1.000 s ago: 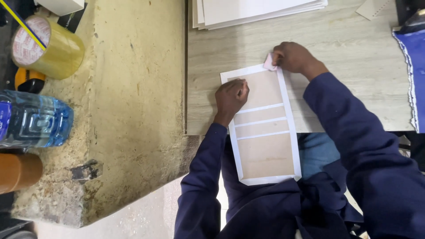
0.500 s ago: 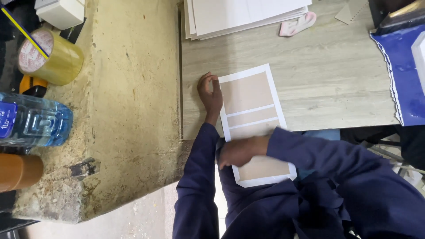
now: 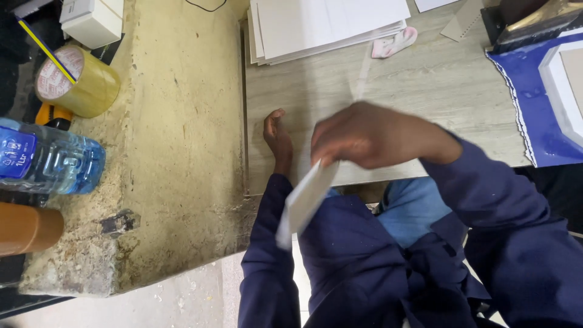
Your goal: The person wipes a white sheet of paper on a table using a small pink cloth. They then pick up a larger, folded paper item with beige sections, wipe it with the cloth, and place it back down. The person continues to wipe the white sheet of paper with the cloth.
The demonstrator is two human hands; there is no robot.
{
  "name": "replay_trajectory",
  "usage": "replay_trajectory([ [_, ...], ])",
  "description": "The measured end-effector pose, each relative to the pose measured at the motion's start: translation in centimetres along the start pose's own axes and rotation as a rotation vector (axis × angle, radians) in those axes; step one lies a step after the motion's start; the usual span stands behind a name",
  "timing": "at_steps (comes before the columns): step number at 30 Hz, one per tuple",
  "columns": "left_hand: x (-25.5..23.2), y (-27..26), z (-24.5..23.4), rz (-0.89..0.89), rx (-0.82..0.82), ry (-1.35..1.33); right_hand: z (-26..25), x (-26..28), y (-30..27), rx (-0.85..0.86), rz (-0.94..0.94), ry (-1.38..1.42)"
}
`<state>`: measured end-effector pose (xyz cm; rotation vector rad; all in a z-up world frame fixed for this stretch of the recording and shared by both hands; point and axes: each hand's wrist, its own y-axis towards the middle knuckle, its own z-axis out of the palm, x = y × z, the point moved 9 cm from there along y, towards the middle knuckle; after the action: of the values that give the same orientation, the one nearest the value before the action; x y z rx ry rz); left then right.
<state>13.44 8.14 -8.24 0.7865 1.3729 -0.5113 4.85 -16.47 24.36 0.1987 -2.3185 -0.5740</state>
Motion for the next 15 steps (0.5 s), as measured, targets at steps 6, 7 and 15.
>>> replay_trajectory([
  [6,2.8,0.0,0.5,-0.085,0.097,-0.053,-10.6,-5.4,-6.8,-0.716,0.218,0.067],
  [7,3.4,0.2,1.0,-0.117,0.127,-0.065,-11.0,-8.9,-8.9,-0.841,0.295,0.200],
  [15,8.2,0.5,2.2,-0.281,0.240,-0.091,4.9,-30.1,-23.8,-0.989,0.803,0.577],
])
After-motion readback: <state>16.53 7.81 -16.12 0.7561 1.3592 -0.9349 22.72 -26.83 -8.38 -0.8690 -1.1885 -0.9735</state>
